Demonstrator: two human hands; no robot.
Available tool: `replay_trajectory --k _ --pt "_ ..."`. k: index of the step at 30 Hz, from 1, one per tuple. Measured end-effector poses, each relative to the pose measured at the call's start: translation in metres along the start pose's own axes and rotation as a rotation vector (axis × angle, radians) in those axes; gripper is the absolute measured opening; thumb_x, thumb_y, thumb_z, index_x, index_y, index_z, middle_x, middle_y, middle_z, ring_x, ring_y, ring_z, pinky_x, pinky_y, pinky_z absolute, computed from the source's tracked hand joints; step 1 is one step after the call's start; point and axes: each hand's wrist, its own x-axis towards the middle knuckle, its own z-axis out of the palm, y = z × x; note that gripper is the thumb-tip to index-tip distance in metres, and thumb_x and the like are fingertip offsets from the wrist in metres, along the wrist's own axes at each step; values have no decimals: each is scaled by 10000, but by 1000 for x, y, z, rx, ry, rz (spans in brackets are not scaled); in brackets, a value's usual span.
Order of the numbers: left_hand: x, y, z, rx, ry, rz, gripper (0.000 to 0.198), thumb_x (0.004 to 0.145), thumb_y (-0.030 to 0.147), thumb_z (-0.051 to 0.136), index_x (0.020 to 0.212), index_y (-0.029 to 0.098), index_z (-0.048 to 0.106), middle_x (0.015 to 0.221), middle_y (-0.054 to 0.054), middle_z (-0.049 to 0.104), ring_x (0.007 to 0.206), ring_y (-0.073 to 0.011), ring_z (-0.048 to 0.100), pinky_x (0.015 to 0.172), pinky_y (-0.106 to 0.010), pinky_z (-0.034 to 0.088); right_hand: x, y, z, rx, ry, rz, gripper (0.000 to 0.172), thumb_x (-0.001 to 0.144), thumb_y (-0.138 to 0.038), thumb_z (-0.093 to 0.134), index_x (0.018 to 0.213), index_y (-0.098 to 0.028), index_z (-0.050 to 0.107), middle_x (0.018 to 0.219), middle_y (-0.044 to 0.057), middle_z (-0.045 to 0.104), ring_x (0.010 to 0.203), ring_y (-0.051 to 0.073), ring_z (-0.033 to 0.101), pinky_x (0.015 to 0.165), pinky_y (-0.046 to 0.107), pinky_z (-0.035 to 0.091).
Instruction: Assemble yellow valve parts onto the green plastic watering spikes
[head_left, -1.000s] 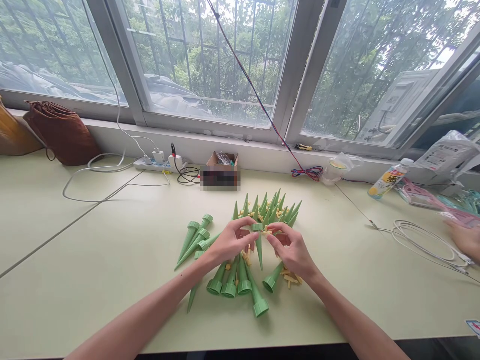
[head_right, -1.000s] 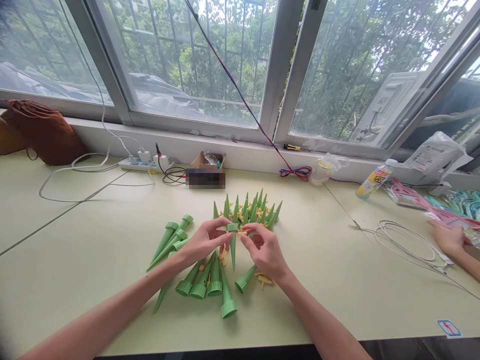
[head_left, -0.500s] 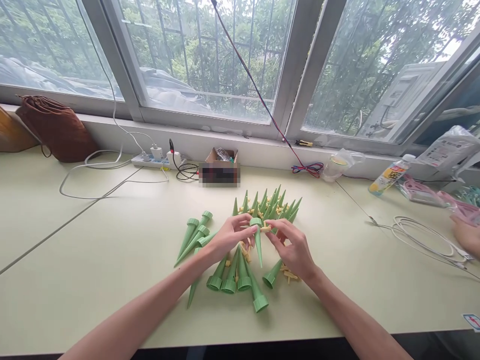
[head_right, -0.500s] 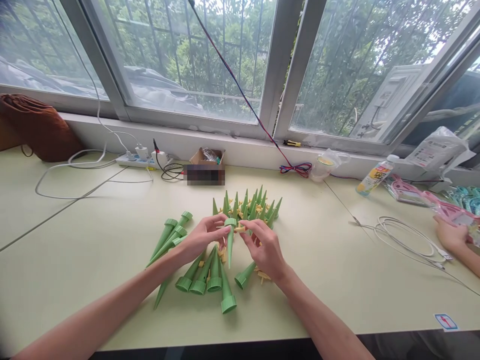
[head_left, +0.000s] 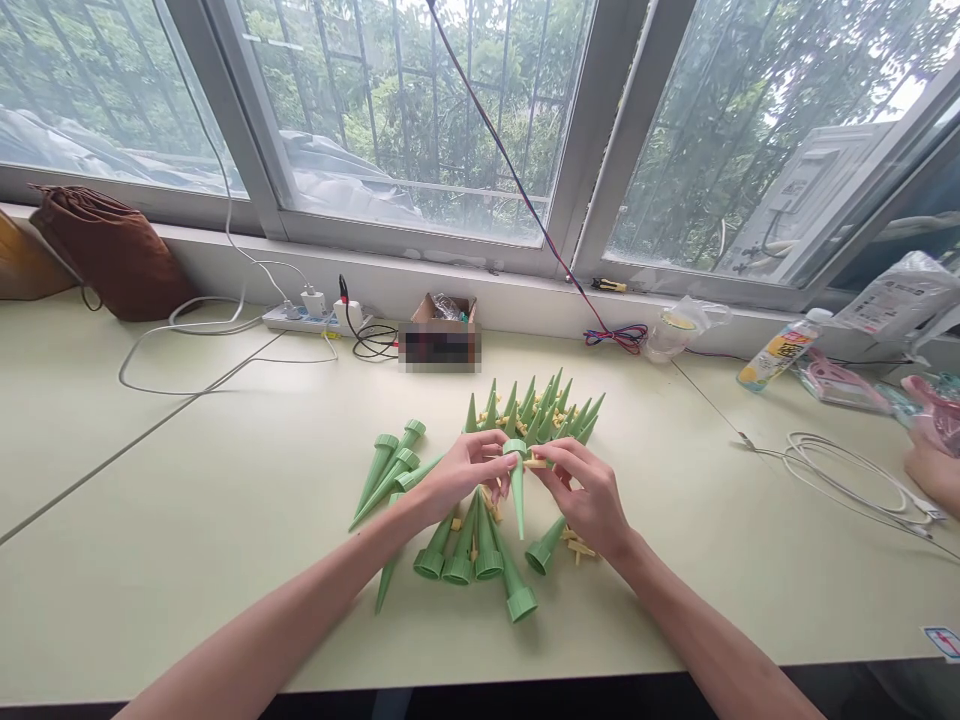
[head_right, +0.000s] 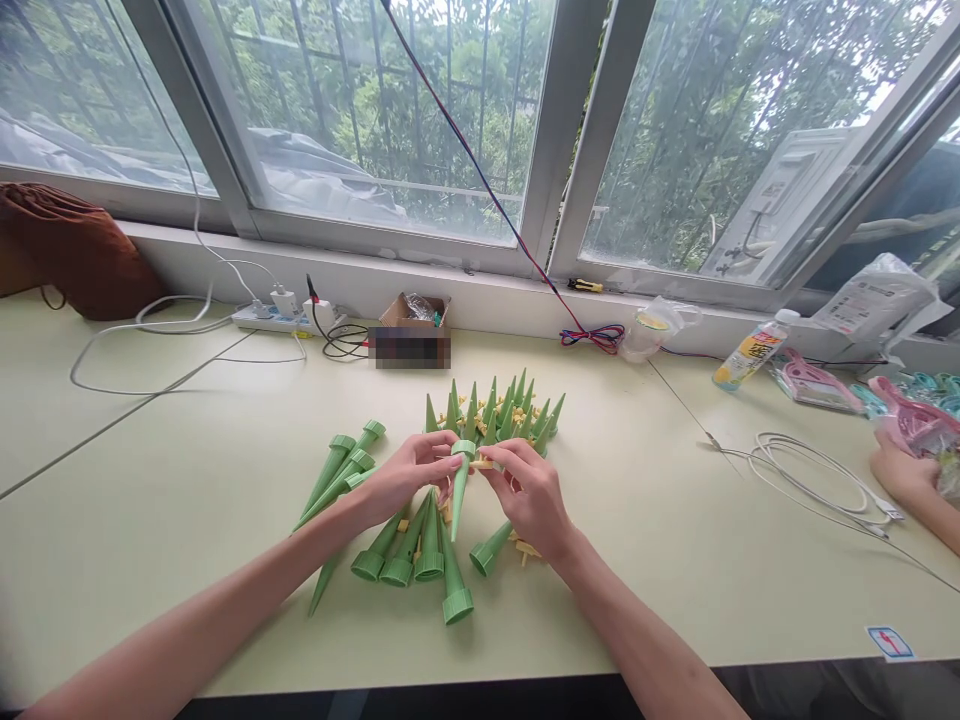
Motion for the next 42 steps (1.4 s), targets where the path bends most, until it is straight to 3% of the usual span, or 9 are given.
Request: replay_trajectory --k 16,28,31,37,42 --pt "-1 1 1 65 -18 8 342 844 464 678 893 138 585 752 -25 629 596 -109 572 569 -235 478 -1 2 2 48 -9 2 167 966 -253 563 995 -202 719 900 77 679 683 157 585 538 283 487" --pt "-5 -3 5 372 65 107 261 900 405 598 1034 190 536 631 28 576 535 -124 537 545 -242 474 -3 6 4 93 -50 116 174 953 -316 584 935 -193 706 817 57 643 644 158 548 550 286 456" --pt "-6 -1 7 449 84 174 205 905 366 584 1011 194 550 706 14 591 561 -122 555 574 -247 493 -4 7 4 90 -57 135 195 955 -342 581 934 -193 704 801 54 638 637 159 548 543 286 456" --pt "-4 -2 8 517 88 269 155 914 326 559 995 195 578 1045 -49 631 602 -97 575 640 -267 545 -2 6 4 89 -67 173 223 939 -385 596 884 -196 702 754 45 631 610 157 537 533 281 445" --pt "-4 -4 7 518 74 273 151 920 310 553 1012 197 591 1112 -53 625 611 -92 584 633 -251 544 -1 3 3 196 -113 303 213 906 -376 624 827 -188 685 723 31 619 517 125 488 464 262 407"
